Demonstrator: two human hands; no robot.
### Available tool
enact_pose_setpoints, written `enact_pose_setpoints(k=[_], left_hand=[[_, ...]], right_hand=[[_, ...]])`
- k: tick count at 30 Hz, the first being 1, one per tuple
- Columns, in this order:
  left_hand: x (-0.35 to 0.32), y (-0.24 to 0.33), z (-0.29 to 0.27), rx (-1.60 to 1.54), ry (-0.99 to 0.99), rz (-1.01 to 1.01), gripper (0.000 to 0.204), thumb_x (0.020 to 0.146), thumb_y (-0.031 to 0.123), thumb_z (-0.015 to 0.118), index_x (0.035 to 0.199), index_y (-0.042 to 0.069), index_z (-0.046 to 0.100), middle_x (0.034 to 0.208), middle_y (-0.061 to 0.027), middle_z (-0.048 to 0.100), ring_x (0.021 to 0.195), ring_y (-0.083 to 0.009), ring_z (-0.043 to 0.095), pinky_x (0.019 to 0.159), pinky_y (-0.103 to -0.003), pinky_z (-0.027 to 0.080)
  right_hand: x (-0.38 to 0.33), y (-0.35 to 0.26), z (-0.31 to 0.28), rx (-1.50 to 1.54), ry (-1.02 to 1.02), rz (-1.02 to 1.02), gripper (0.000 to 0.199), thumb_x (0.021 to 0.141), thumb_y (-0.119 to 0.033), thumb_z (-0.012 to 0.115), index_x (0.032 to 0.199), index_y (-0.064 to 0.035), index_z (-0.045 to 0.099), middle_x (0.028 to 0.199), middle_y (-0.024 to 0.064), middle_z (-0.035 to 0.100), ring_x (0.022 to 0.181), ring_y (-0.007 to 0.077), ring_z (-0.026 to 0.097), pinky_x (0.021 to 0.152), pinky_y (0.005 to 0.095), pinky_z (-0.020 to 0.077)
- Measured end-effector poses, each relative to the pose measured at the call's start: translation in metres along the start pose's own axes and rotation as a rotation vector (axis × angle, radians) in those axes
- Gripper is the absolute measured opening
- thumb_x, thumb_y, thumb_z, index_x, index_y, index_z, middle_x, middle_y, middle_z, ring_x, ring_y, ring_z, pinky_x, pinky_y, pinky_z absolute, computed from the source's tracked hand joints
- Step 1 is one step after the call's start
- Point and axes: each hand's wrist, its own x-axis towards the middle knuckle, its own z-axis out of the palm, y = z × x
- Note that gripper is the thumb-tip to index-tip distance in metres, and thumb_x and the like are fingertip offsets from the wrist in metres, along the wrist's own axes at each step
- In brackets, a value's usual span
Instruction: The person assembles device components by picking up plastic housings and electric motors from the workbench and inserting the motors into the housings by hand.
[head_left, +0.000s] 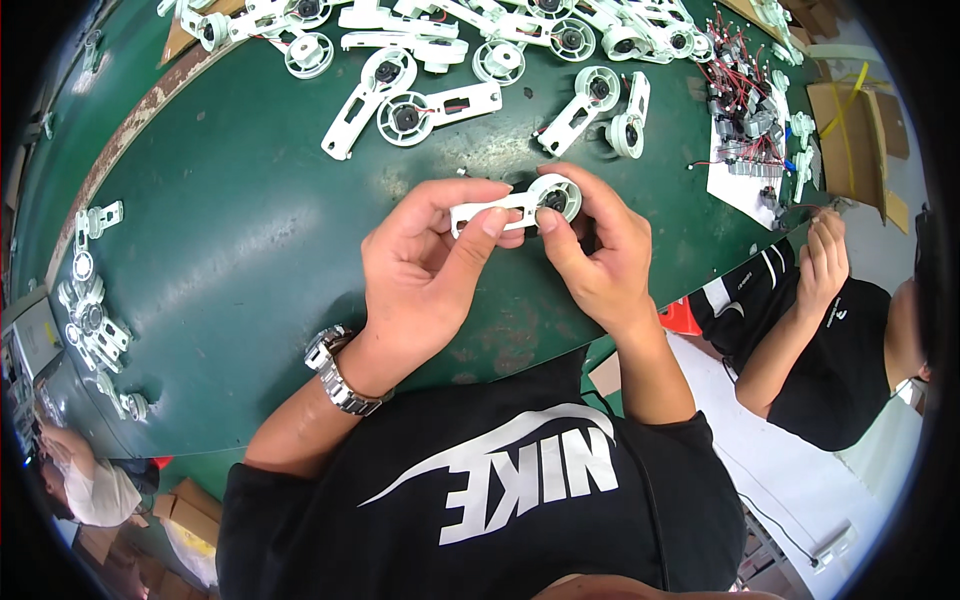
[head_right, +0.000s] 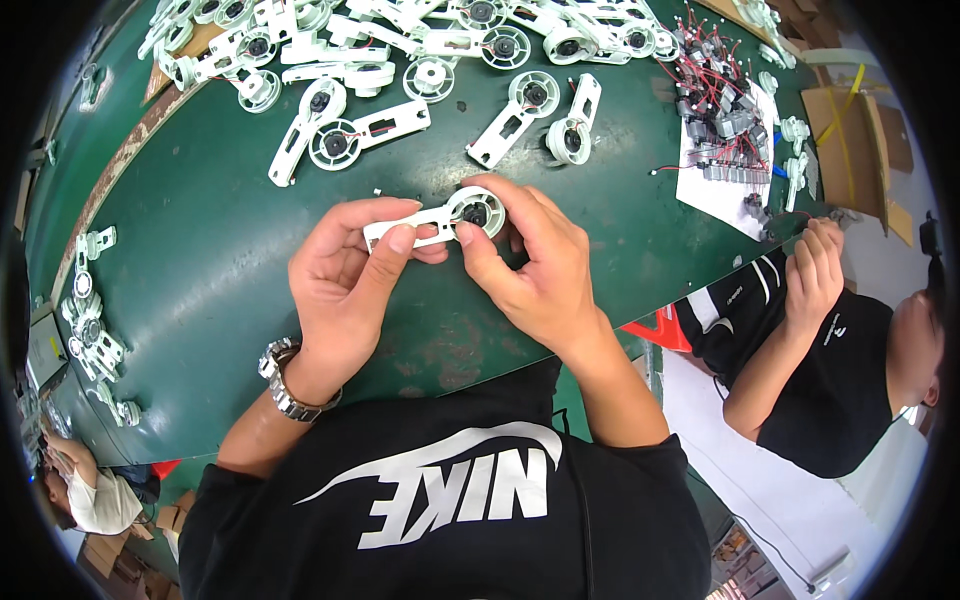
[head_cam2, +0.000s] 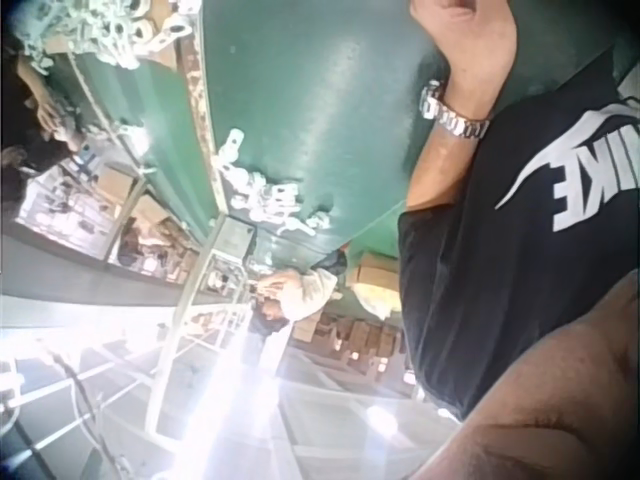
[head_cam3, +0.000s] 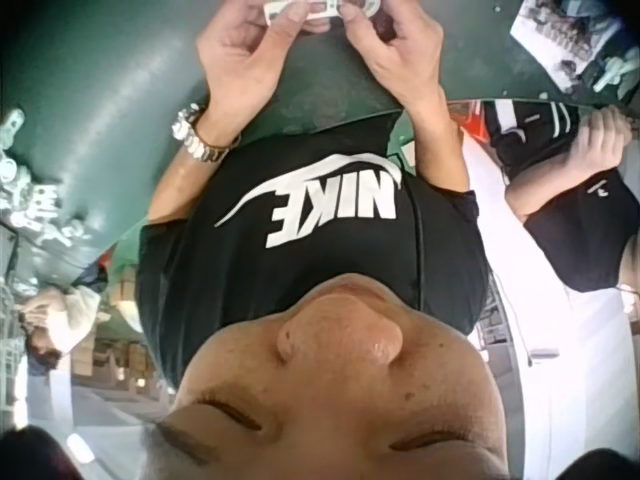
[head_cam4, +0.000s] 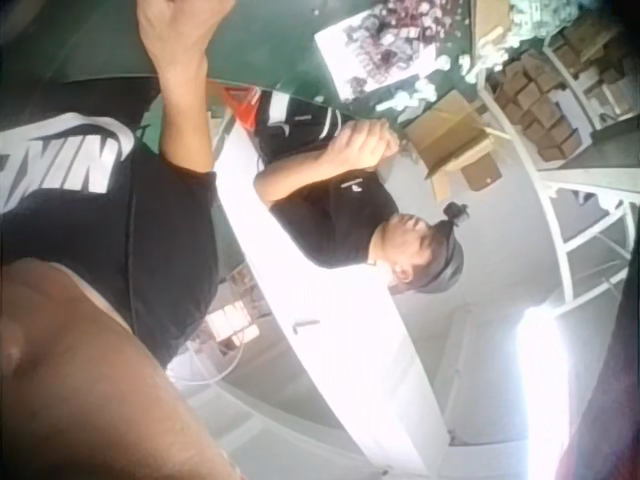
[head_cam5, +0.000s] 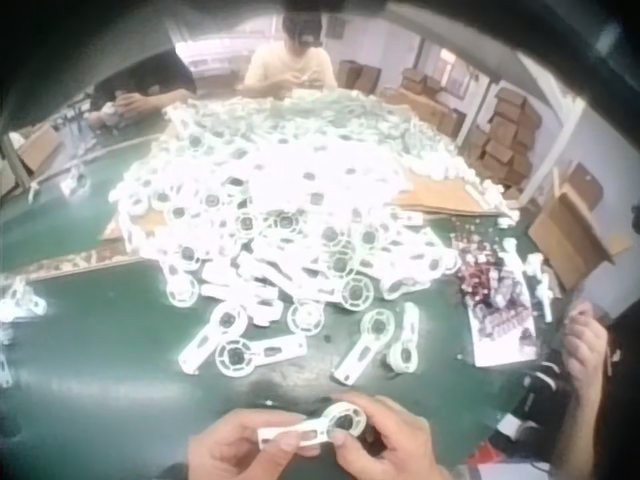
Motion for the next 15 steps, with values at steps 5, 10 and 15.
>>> enact_pose_setpoints(k=[5,10,15], left_hand=[[0.002,0.001,-0.005,0.018,0.024,0.031,0.02,0.102,0.002,0.064,0.121,-0.004,0.064,0.106,-0.0114,0.074,0.096,-0.0136,0.071,0.083,-0.026,0.058],[0.003,-0.007,-0.002,0.155,-0.064,0.098,0.022,0.103,0.002,0.061,0.124,-0.006,0.06,0.116,-0.015,0.07,0.101,-0.0168,0.07,0.09,-0.031,0.06],[0.003,-0.01,0.005,0.12,-0.082,0.029,0.023,0.105,0.005,0.058,0.126,-0.002,0.058,0.112,-0.0082,0.068,0.097,-0.0114,0.067,0.087,-0.027,0.057]], right_hand=[[0.01,-0.004,0.001,0.034,-0.033,0.007,0.033,0.089,-0.01,0.076,0.121,-0.0056,0.07,0.085,0.002,0.065,0.062,0.0092,0.048,0.054,0.0256,0.0385],[0.009,-0.004,-0.004,0.109,0.012,0.06,0.027,0.092,-0.007,0.072,0.119,-0.0036,0.071,0.093,-0.0013,0.069,0.064,0.0018,0.047,0.055,0.0204,0.0378],[0.003,0.001,-0.006,0.08,0.056,0.04,0.023,0.096,-0.006,0.069,0.117,0.0013,0.068,0.092,-0.0014,0.065,0.07,0.003,0.047,0.059,0.0195,0.0344]])
